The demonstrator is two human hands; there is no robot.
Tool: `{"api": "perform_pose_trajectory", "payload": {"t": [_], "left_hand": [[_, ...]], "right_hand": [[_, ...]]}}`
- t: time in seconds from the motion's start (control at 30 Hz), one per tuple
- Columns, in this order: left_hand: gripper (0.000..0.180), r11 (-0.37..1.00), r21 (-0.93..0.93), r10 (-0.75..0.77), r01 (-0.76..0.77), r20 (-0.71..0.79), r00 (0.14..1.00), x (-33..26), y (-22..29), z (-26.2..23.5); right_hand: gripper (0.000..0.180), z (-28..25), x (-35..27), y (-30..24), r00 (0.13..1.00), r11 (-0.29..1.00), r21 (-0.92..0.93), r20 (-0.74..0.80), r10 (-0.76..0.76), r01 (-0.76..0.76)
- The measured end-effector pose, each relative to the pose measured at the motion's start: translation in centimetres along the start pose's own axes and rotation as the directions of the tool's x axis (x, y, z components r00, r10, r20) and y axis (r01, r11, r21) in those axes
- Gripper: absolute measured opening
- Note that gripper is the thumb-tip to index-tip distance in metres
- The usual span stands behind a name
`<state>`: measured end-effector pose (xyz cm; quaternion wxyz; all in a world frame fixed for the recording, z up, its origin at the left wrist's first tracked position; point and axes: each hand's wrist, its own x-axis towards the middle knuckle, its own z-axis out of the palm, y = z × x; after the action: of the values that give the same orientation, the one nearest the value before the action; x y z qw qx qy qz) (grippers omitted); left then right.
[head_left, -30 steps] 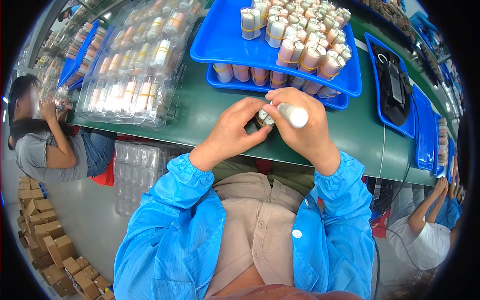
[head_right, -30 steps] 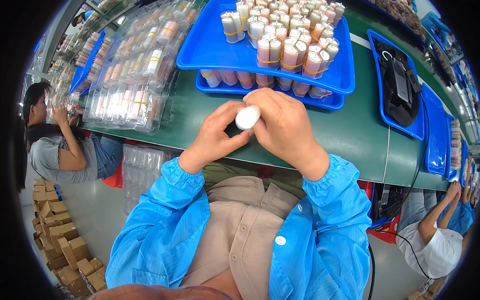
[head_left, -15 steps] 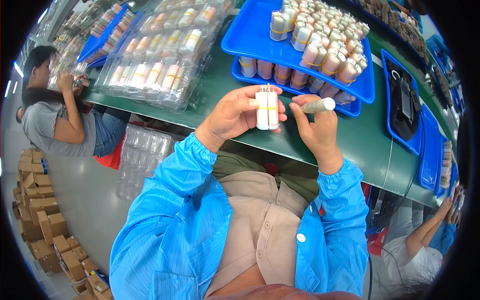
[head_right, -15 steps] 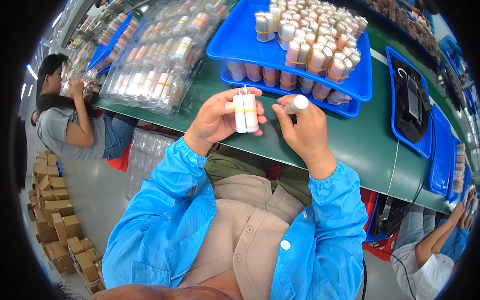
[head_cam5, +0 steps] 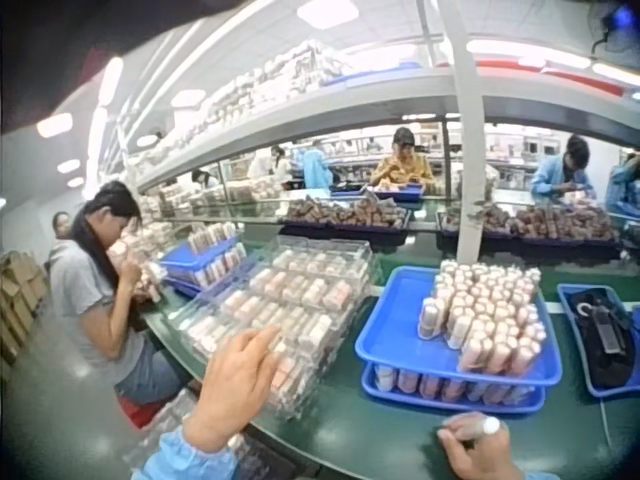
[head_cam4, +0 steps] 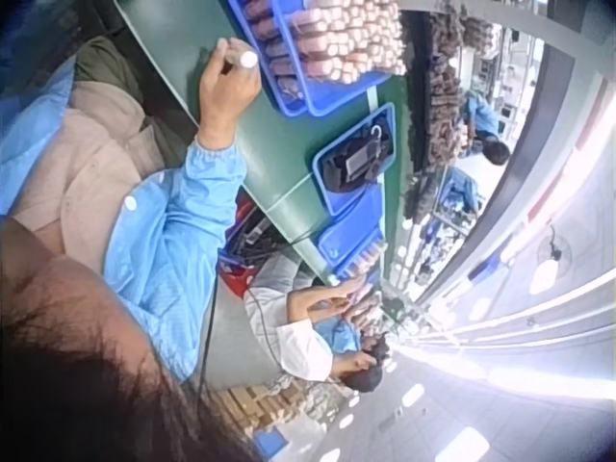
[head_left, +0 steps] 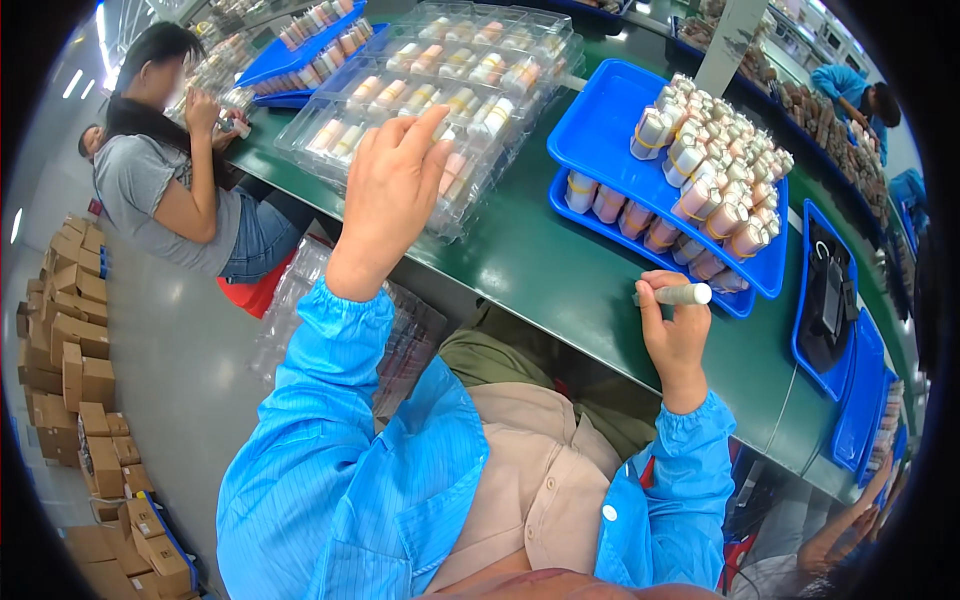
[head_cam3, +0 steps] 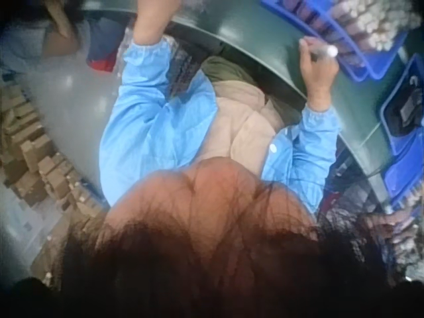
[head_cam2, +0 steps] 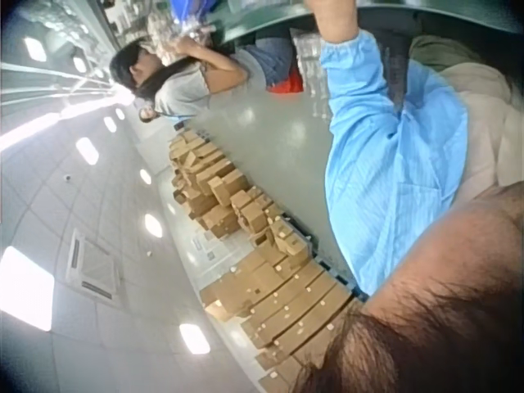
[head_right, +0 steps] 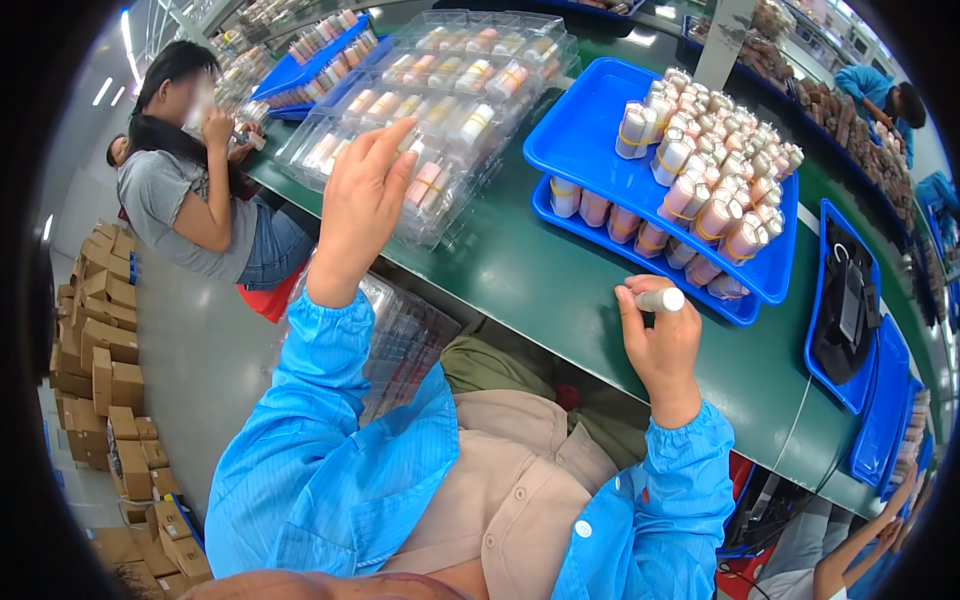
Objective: The person assembles small cylindrical plastic components by hand, fusing parts together with a handheld heat tool.
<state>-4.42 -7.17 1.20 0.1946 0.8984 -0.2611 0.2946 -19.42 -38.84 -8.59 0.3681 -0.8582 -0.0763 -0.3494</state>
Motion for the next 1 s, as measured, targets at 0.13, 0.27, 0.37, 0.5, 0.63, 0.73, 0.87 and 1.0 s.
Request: {"api": "perform_pose_trajectory", "payload": {"t": [0.13,0.27,0.37,0.5,0.63,0.73,0.87,1.0], "left_hand": [[0.035,0.997,-0.001,0.075,-0.075,-0.080,0.994,0.5,-0.4,0.2],[0.029,0.932,-0.348,-0.091,0.102,0.047,0.995,0.9,0.0,0.6],[0.026,0.988,-0.100,0.085,-0.114,-0.263,0.961,0.7,2.6,1.2],[0.030,0.857,-0.406,0.281,-0.316,-0.145,0.949,1.7,10.9,3.7],[0.041,0.888,-0.342,0.254,-0.309,-0.196,0.947,6.6,14.0,11.2],[0.046,0.932,-0.329,0.111,-0.153,-0.144,0.983,8.9,14.3,14.4],[0.048,0.887,-0.462,0.038,-0.019,0.032,0.999,9.0,14.3,14.5],[0.048,0.817,-0.540,0.098,-0.203,-0.216,0.971,5.1,15.0,9.7]], "right_hand": [[0.021,-0.1,0.1,0.2,1.000,1.000,-0.003,-0.012,-0.025,0.025],[0.019,-0.6,-0.1,-0.1,1.000,1.000,0.007,-0.022,0.000,0.000],[0.019,-0.7,0.1,-0.5,0.999,0.999,-0.002,-0.024,-0.046,0.046],[0.022,-0.3,0.4,-0.4,0.990,0.987,-0.084,-0.009,-0.138,0.137],[0.023,-0.7,0.2,-0.6,0.993,0.987,-0.107,0.010,-0.121,0.122],[0.023,-0.8,0.3,-0.6,0.989,0.984,-0.105,-0.007,-0.146,0.145],[0.024,-1.0,0.3,-0.6,0.988,0.984,-0.092,-0.016,-0.153,0.150],[0.024,-1.6,0.1,-0.5,0.994,0.998,0.023,-0.089,-0.064,0.066]]}}
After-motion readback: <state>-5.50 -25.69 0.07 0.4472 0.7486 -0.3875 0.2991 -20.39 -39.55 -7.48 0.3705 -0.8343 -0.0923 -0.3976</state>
